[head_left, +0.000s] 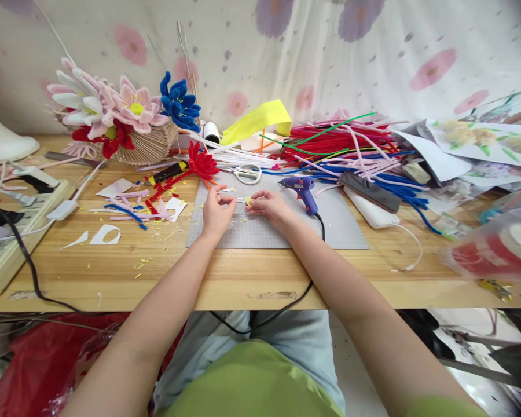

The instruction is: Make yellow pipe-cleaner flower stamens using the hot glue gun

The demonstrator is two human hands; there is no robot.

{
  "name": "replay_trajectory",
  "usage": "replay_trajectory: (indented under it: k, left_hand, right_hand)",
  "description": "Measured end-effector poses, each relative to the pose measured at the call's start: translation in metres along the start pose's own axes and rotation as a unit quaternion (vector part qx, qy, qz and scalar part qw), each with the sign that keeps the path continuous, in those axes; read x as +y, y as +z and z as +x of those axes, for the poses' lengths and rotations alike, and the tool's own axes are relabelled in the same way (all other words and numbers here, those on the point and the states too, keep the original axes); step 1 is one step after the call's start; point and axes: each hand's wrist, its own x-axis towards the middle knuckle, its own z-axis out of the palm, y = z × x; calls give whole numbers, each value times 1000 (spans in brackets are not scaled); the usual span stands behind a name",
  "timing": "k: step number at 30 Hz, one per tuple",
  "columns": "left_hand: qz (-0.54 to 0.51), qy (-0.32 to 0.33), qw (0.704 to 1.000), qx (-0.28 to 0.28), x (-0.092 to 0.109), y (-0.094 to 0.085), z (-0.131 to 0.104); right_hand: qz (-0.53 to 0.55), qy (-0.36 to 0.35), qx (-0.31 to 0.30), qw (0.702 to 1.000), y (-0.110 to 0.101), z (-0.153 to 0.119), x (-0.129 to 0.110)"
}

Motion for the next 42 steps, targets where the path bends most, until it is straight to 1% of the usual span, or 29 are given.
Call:
replay_trajectory:
  k: [4, 7, 14, 23, 30, 33, 37, 42]
  left_hand:
    - [-19, -16, 1000, -5, -1, 0, -1]
    - [-27, -30, 999, -8, -1, 0, -1]
    - [-56, -62, 997, 1, 1, 1, -1]
    - [-51, -90, 995, 9, 7, 0, -2]
    - [-34, -90, 995, 7, 5, 0, -1]
    - [-31, -80, 996, 4, 3, 0, -1]
    - [-36, -67, 997, 3, 0, 1, 0]
    - [-49, -68, 996, -7, -1, 1, -1]
  right_hand:
    - [14, -8, 8, 1000, 12, -3, 3]
    - [26, -11, 10, 1000, 17, -4, 5]
    - [50, -3, 9, 999, 17, -4, 4]
    - [41, -1, 2, 999, 18, -4, 4]
    - [31, -5, -1, 1000, 18, -5, 4]
    - [28, -9, -6, 1000, 18, -4, 5]
    - [24, -10, -9, 1000, 18, -4, 5]
    - [24, -10, -12, 1000, 18, -4, 5]
